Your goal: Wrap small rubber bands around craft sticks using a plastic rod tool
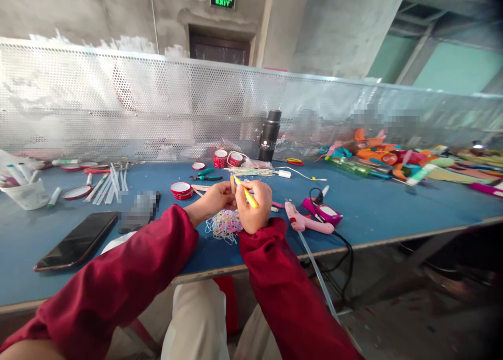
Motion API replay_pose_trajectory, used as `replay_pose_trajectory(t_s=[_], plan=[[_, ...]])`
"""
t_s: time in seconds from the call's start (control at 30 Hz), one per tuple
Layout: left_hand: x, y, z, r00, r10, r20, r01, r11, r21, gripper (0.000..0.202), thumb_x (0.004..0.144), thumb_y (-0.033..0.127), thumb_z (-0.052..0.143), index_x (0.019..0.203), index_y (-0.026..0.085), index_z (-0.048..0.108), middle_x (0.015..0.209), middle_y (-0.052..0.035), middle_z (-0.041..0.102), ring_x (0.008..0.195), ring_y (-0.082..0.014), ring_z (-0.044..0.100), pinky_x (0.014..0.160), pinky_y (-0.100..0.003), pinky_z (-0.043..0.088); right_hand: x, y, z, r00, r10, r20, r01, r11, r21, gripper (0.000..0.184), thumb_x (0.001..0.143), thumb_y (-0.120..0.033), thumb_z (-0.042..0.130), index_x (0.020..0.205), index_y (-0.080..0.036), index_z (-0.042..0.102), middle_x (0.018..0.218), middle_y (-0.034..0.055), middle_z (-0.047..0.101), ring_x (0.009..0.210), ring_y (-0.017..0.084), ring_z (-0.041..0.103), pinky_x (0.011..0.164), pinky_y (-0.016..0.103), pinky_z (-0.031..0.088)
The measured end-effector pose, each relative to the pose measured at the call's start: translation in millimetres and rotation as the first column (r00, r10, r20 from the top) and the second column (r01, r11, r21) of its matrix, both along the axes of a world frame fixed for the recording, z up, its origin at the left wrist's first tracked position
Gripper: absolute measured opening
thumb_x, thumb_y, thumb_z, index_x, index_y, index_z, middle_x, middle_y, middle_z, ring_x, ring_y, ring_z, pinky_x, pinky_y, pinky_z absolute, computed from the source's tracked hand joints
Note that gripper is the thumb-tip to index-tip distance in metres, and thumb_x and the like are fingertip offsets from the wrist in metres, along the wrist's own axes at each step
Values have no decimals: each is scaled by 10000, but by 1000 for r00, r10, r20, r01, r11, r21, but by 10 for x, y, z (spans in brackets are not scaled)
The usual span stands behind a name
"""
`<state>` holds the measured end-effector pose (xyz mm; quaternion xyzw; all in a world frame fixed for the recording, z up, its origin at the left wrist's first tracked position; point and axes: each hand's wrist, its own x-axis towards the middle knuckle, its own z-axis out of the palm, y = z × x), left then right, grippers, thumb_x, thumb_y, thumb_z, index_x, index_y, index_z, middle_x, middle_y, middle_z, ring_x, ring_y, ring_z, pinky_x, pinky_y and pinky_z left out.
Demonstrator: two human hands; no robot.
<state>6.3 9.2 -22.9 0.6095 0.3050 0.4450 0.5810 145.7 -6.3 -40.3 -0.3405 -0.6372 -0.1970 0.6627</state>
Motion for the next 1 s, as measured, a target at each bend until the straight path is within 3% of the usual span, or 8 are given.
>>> replay_pose_trajectory(t_s=[0.37,0.6,1.0], plan=[[4,-30,32,1000,0,-5,0,1000,-1,327,662,244,897,800,159,613,692,28,602,639,-106,582,695,-272,525,-1,1,-11,1000,2,-3,-2,1000,-22,104,974,-248,620,871,-248,608,806,28,727,804,217,670,834,388,490],[13,-44,22,1000,10,13,-10,1000,-16,302,662,164,883,833,148,635,724,25,632,667,-116,614,734,-298,542,-12,-15,4,1000,12,5,-12,1000,-27,91,977,-248,627,886,-248,619,811,25,728,798,213,667,834,381,486],[15,-45,34,1000,-4,19,5,1000,-17,339,636,197,894,813,158,607,706,31,619,627,-100,592,669,-259,520,-8,-16,4,1000,17,-1,-17,1000,-15,92,971,-240,631,882,-248,611,811,26,729,797,215,671,826,384,491]])
